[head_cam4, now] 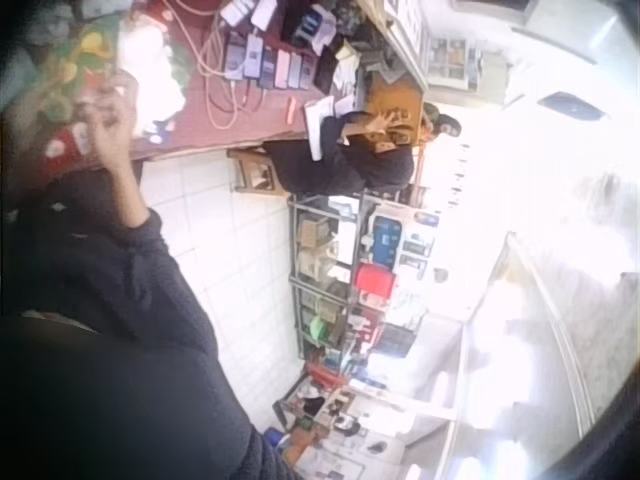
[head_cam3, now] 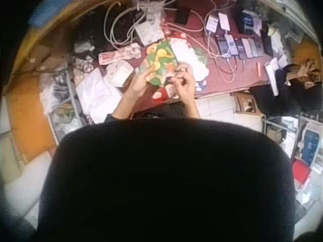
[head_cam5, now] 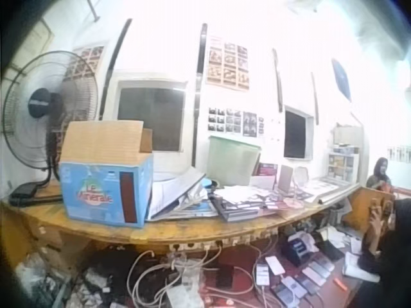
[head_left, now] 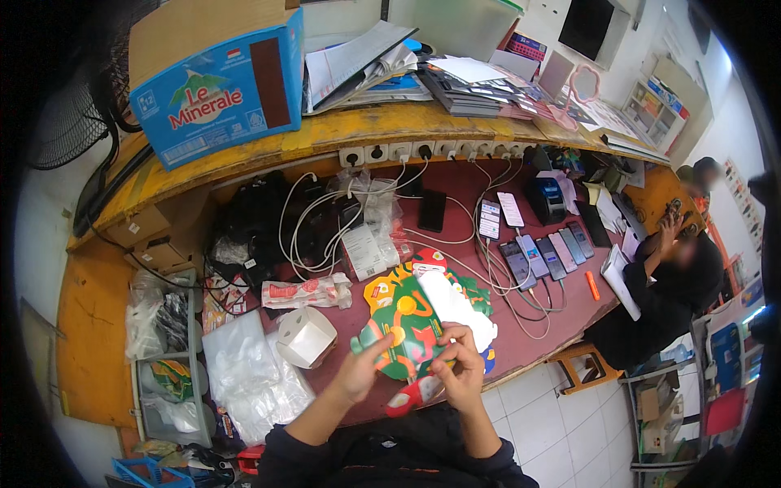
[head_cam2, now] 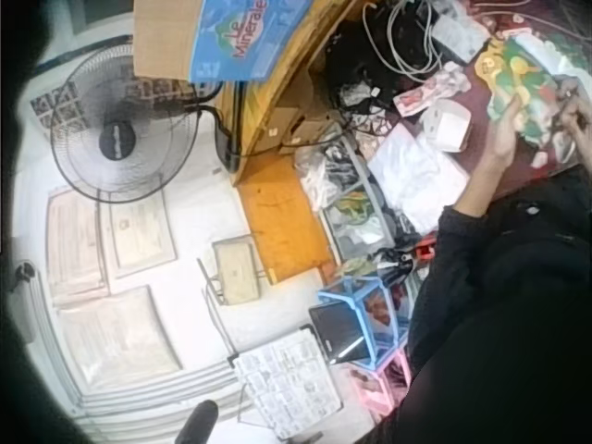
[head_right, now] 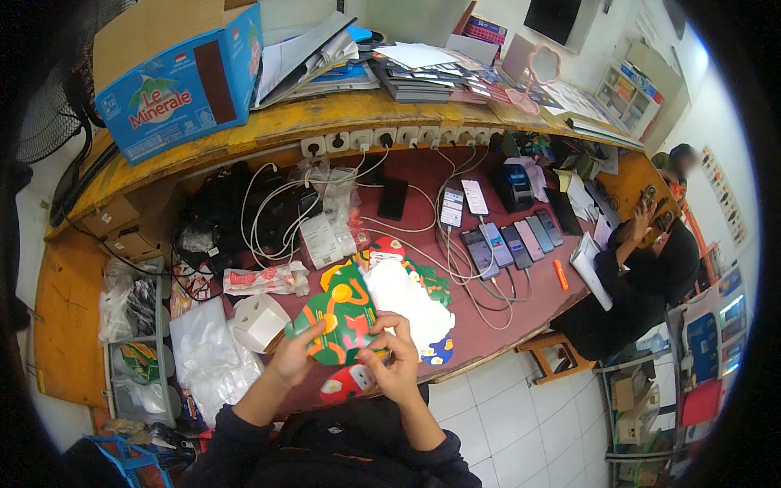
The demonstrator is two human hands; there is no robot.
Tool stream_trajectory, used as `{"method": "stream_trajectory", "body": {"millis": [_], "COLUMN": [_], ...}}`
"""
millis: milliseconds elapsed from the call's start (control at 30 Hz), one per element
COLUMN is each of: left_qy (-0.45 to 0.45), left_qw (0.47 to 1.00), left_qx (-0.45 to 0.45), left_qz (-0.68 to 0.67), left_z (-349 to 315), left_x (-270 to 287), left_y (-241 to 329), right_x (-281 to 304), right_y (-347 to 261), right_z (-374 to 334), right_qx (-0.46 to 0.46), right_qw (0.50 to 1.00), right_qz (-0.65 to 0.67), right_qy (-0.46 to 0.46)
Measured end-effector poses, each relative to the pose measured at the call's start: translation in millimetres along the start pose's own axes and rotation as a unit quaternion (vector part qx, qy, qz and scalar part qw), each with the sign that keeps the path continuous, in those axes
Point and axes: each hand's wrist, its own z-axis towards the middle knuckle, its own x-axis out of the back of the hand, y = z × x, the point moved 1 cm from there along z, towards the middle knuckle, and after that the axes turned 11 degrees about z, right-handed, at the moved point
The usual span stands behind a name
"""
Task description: The person repeatedly picks up colorful paper cutouts from a stack, folds them, and places them into a small white container. The person handles the cutouts one at a time and occasionally adjusts the stack on the table.
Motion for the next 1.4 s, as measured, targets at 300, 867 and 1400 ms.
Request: {"method": "stream_trajectory", "body": {"millis": [300,867,1400], "left_qy": [0.056,-0.26,-0.132], "left_qw": [0.974,0.953,0.979], "left_qx": [-0.205,0.084,0.037], "left_qz": [0.08,-0.13,-0.151], "left_z": [-24.3,-24.4,-10.2], "left_x": [-35.8,17.7,41.9], "left_y": [-21.3,-47.8,-46.5], "right_x": [-22.0,10.6,-0.5], "right_y": [-2.9,-30.1,-31.7], "right_z": [-9.4,21.3,19.5], "right_qx": [0.155,-0.038,0.163], "right_qw": [0.95,0.995,0.964], "right_qz": [-0.156,-0.028,-0.188], "right_qy": [0.222,-0.091,-0.098]}}
